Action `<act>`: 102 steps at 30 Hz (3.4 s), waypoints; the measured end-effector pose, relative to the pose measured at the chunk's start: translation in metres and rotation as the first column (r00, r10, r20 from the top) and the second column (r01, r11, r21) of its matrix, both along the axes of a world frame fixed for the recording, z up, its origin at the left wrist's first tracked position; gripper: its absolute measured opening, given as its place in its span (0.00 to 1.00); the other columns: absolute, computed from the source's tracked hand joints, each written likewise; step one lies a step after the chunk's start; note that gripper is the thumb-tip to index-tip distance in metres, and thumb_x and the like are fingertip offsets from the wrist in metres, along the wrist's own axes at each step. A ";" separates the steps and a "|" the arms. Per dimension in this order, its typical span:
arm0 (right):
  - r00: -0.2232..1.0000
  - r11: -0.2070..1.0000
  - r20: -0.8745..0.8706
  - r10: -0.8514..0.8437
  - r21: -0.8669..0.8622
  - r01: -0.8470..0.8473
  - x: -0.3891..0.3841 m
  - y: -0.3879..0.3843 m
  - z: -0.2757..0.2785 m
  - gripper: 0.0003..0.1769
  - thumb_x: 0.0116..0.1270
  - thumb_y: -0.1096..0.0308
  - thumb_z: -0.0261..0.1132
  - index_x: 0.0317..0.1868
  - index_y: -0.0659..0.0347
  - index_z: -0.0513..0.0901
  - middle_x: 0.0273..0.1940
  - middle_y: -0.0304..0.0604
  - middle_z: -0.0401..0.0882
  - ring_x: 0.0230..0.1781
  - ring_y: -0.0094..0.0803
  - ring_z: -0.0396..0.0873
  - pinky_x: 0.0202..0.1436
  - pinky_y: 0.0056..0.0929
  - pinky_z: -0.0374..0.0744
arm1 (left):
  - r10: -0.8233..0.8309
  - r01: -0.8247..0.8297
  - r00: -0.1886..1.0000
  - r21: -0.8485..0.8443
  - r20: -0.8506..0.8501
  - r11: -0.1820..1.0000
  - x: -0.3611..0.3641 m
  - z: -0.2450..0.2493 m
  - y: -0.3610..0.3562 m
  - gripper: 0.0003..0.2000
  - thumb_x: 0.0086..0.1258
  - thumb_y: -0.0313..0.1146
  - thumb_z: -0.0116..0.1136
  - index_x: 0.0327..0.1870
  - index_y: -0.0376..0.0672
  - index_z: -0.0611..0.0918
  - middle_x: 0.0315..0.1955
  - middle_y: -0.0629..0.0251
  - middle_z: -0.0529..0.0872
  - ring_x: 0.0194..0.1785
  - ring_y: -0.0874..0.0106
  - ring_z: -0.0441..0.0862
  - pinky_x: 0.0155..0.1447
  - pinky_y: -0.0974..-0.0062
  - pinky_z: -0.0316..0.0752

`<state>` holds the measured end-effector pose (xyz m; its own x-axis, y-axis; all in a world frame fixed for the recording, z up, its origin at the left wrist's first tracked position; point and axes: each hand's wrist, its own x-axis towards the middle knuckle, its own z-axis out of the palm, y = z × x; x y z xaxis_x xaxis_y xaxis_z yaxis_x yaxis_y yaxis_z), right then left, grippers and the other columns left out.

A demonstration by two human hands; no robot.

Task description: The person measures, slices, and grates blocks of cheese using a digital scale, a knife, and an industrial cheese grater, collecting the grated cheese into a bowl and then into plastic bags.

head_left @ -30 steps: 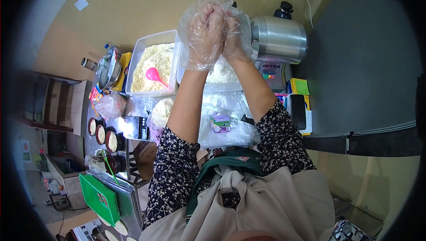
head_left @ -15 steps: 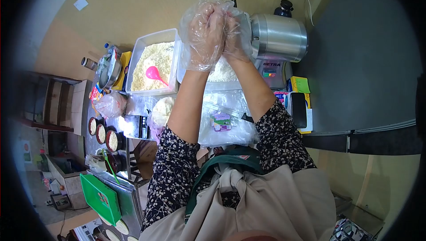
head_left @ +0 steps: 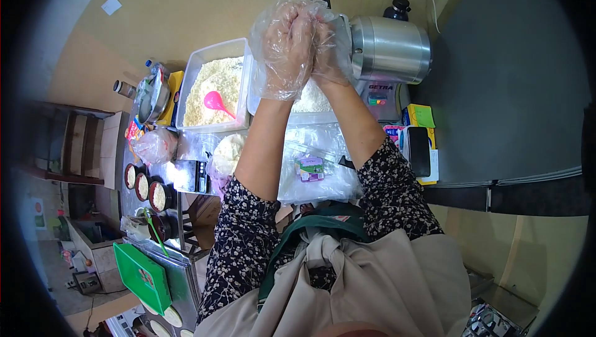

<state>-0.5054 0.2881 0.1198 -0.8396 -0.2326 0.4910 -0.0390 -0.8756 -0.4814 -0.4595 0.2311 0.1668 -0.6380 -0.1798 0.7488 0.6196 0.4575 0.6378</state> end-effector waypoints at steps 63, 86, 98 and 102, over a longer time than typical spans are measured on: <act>0.944 0.882 -0.041 -0.327 0.346 0.320 0.001 0.006 -0.036 0.18 0.71 0.54 0.51 0.50 0.57 0.76 0.45 0.39 0.78 0.46 0.28 0.77 0.53 0.26 0.75 | -0.066 0.078 0.994 0.137 -0.090 0.987 0.000 -0.015 0.003 0.05 0.62 0.26 0.50 0.30 0.35 0.77 0.30 0.52 0.79 0.36 0.54 0.76 0.43 0.63 0.71; 0.963 0.999 0.265 0.039 -0.041 -0.029 -0.037 0.022 -0.100 0.17 0.75 0.61 0.46 0.55 0.63 0.73 0.52 0.47 0.74 0.55 0.35 0.72 0.67 0.32 0.65 | 0.016 -0.004 0.982 0.060 -0.186 0.998 -0.006 -0.024 0.002 0.07 0.62 0.29 0.49 0.30 0.37 0.79 0.31 0.53 0.80 0.37 0.55 0.77 0.44 0.62 0.72; 0.978 0.992 0.196 -0.068 0.119 0.045 -0.041 0.029 -0.094 0.18 0.74 0.60 0.47 0.55 0.63 0.72 0.51 0.47 0.74 0.54 0.36 0.72 0.67 0.33 0.65 | 0.001 0.007 0.992 0.066 -0.128 0.998 0.000 -0.022 0.002 0.07 0.62 0.28 0.48 0.33 0.36 0.79 0.35 0.50 0.81 0.42 0.51 0.77 0.50 0.61 0.71; 0.981 0.983 0.168 -0.101 0.168 0.073 -0.039 0.028 -0.092 0.18 0.74 0.60 0.47 0.54 0.63 0.72 0.51 0.47 0.74 0.54 0.37 0.72 0.67 0.34 0.65 | 0.020 -0.004 0.979 0.079 -0.204 0.997 -0.003 -0.026 0.004 0.07 0.63 0.28 0.49 0.34 0.35 0.80 0.36 0.49 0.80 0.42 0.50 0.77 0.51 0.60 0.71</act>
<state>-0.5445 0.3164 0.0277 -0.9296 -0.2186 0.2967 -0.0140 -0.7835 -0.6213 -0.4625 0.2349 0.1410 -0.4705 -0.2497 0.8463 0.7353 0.4193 0.5325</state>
